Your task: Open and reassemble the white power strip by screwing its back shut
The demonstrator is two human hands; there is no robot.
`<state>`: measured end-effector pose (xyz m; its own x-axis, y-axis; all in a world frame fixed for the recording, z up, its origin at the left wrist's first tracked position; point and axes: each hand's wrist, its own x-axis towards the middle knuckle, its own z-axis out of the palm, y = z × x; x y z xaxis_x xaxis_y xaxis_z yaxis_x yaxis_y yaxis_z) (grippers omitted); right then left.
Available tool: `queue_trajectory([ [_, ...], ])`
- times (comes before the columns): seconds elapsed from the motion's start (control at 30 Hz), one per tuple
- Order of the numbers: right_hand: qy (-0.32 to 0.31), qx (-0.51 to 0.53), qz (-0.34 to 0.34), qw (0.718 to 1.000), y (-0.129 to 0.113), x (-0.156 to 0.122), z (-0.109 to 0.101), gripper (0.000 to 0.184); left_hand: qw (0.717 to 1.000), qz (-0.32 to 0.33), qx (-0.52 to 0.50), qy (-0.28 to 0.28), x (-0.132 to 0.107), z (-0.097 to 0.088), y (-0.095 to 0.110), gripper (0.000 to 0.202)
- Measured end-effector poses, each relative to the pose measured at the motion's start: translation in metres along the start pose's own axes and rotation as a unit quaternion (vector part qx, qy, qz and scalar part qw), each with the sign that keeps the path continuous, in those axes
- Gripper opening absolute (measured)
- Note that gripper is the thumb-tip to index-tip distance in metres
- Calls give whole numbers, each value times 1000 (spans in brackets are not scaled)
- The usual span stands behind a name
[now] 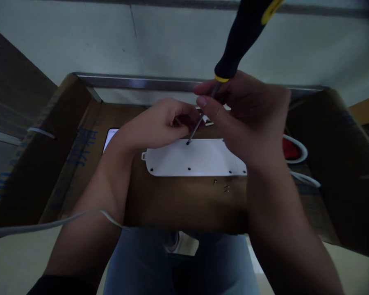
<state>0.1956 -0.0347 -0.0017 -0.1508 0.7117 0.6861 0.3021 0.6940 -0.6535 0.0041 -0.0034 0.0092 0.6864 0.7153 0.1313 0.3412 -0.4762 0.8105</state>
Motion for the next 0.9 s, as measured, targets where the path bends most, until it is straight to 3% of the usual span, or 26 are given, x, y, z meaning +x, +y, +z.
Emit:
queue_trajectory([
  [0.1,5,6,4,1000,-2,0,0,21,1000,-20,19,-11,2,-1,-1,35],
  [0.2,10,11,5,1000,-2,1,0,22,999,-33,38,12,2,-2,-2,33],
  [0.4,11,7,31,999,-3,1,1,21,997,-45,58,2,3,-2,-8,32],
  [0.57,29,32,10,999,-4,1,2,24,994,-51,92,-7,3,-3,-11,30],
  [0.9,-1,12,8,1000,-3,1,0,19,998,-50,43,-23,2,-2,-8,23],
])
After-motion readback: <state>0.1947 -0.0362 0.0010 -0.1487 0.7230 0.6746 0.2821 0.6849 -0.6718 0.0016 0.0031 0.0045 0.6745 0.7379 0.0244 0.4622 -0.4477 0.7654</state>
